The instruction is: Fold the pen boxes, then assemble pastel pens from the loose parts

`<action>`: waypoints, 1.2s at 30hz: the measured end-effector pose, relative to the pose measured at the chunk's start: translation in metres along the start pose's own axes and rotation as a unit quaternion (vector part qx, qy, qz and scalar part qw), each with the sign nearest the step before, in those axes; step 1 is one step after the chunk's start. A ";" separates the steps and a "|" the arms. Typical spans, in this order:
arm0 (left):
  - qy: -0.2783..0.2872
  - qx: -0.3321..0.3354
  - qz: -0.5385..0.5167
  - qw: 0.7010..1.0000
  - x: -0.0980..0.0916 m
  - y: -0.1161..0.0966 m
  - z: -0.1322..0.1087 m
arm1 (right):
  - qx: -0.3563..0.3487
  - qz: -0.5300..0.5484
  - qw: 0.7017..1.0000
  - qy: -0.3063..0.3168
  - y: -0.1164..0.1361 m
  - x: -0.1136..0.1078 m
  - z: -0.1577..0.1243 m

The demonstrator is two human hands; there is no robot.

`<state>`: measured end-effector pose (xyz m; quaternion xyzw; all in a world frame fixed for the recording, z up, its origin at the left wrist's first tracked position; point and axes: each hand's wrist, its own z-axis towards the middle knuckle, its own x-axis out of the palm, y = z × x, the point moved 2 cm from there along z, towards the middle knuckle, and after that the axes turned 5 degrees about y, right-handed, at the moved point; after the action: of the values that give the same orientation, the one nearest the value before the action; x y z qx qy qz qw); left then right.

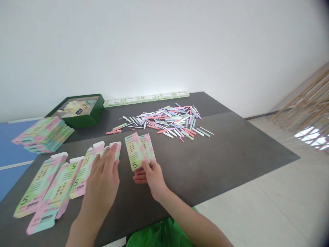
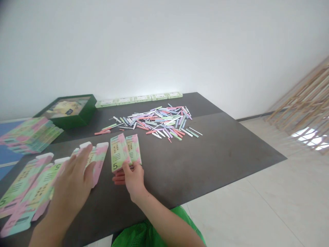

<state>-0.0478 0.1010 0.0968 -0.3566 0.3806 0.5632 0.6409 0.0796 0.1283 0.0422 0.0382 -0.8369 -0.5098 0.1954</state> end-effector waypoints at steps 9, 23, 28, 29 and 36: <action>0.197 0.011 0.023 0.980 0.046 0.006 -0.015 | -0.010 -0.234 0.971 0.040 -0.018 -0.001 0.014; 0.171 0.040 0.021 0.984 0.057 0.003 -0.013 | -0.271 -0.660 0.701 -0.007 0.031 -0.039 0.032; 0.070 0.036 -0.002 0.997 0.025 0.002 -0.040 | -0.344 -0.680 0.646 0.040 0.031 -0.027 0.014; 0.045 0.025 -0.005 0.999 0.013 0.004 -0.053 | -0.370 -0.677 0.632 0.067 0.034 -0.018 0.007; -0.055 -0.227 0.001 0.972 -0.042 0.034 -0.156 | -0.413 -0.722 0.501 0.237 0.018 0.081 0.011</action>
<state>-0.0983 -0.0522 0.0621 -0.4610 0.2077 0.6541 0.5626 0.0039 0.1246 0.0765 0.6637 -0.1347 -0.7336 -0.0562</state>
